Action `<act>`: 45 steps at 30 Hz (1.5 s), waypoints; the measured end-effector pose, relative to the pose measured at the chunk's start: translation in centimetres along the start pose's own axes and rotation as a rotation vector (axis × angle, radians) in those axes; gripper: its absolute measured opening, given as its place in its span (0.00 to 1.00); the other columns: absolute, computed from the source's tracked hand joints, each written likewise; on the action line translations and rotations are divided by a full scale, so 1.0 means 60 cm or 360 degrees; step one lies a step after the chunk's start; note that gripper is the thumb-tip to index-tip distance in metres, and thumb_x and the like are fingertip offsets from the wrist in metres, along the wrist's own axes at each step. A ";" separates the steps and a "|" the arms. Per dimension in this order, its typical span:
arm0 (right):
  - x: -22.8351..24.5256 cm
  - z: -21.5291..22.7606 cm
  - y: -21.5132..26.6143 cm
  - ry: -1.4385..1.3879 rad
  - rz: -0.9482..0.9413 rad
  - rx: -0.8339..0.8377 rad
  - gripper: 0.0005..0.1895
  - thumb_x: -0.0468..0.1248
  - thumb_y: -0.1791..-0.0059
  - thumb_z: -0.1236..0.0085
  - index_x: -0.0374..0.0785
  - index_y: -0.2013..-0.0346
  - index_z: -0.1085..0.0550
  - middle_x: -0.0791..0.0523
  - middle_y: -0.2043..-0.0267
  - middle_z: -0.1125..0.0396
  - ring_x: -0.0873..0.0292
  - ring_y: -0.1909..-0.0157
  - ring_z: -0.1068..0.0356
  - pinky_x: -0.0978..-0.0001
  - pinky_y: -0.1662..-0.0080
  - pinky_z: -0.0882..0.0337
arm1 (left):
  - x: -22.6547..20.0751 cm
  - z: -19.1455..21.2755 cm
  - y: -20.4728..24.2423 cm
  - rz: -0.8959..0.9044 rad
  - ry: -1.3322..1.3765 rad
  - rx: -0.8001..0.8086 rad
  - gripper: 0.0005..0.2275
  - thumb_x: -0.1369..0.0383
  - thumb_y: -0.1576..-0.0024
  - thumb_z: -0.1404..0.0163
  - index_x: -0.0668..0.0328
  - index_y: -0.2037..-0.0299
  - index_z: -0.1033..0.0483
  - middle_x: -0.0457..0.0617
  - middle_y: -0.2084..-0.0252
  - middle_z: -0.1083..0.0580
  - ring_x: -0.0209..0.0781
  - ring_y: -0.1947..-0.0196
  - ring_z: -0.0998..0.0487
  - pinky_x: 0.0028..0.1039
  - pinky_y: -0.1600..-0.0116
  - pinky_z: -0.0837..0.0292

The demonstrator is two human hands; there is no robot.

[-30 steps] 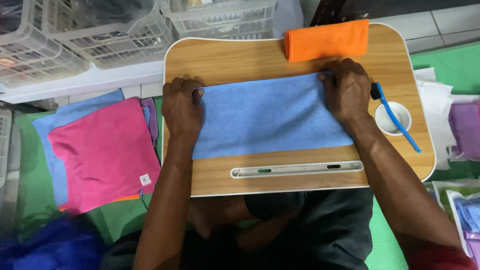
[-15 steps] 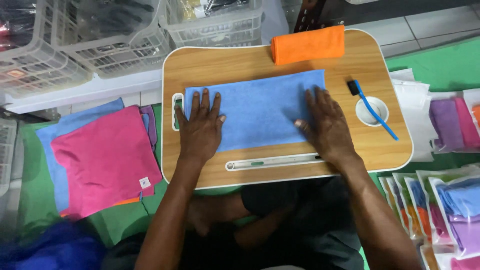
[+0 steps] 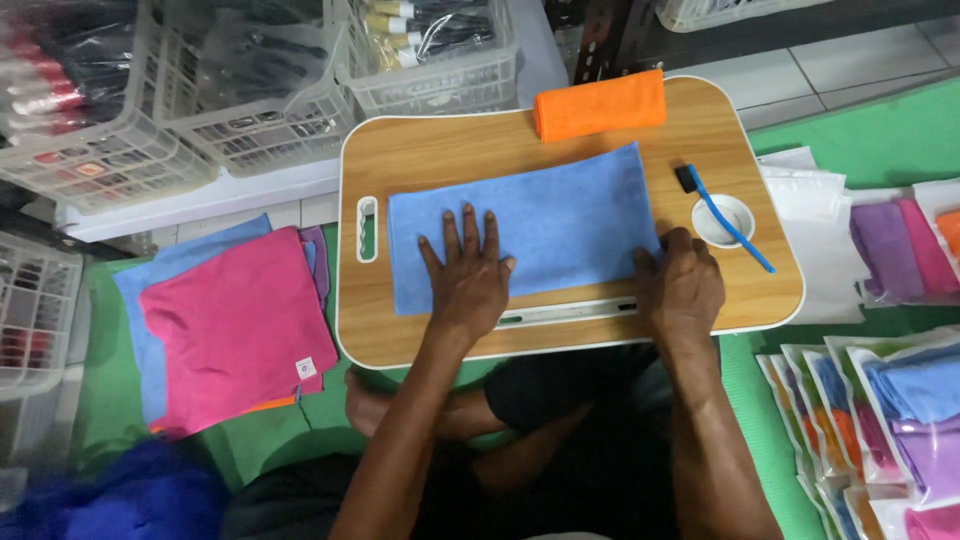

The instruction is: Folding microfiber cloths and placing them into plastic bags for packaging

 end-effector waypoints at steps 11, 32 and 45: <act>0.000 0.059 0.017 -0.0800 -0.0173 -0.0200 0.31 0.32 0.55 0.32 0.46 0.40 0.36 0.48 0.57 0.25 0.44 0.55 0.25 0.53 0.54 0.28 | -0.146 -0.028 -0.088 -0.0623 0.0772 -0.0501 0.16 0.74 0.44 0.47 0.46 0.47 0.19 0.43 0.59 0.24 0.47 0.52 0.21 0.37 0.41 0.28; 0.045 0.006 0.083 -0.0249 0.0458 -0.0496 0.15 0.37 0.55 0.36 0.51 0.53 0.22 0.60 0.64 0.37 0.51 0.65 0.28 0.58 0.63 0.27 | -0.133 -0.008 -0.193 0.0346 0.1399 -0.0315 0.08 0.62 0.48 0.41 0.57 0.66 0.18 0.52 0.71 0.21 0.51 0.61 0.16 0.37 0.60 0.23; 0.045 0.032 0.085 0.0023 0.0770 -0.0432 0.22 0.36 0.51 0.45 0.58 0.43 0.21 0.57 0.61 0.42 0.50 0.57 0.32 0.61 0.59 0.28 | -0.135 -0.005 -0.165 -0.0025 0.1038 -0.0610 0.37 0.68 0.47 0.36 0.66 0.30 0.45 0.66 0.43 0.28 0.68 0.42 0.24 0.56 0.45 0.22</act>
Point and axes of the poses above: each hand's wrist, its own y-axis away from the middle knuckle, its own z-axis out of the back of the hand, x = y × z, the point moved 1 cm from there along -y, towards the middle knuckle
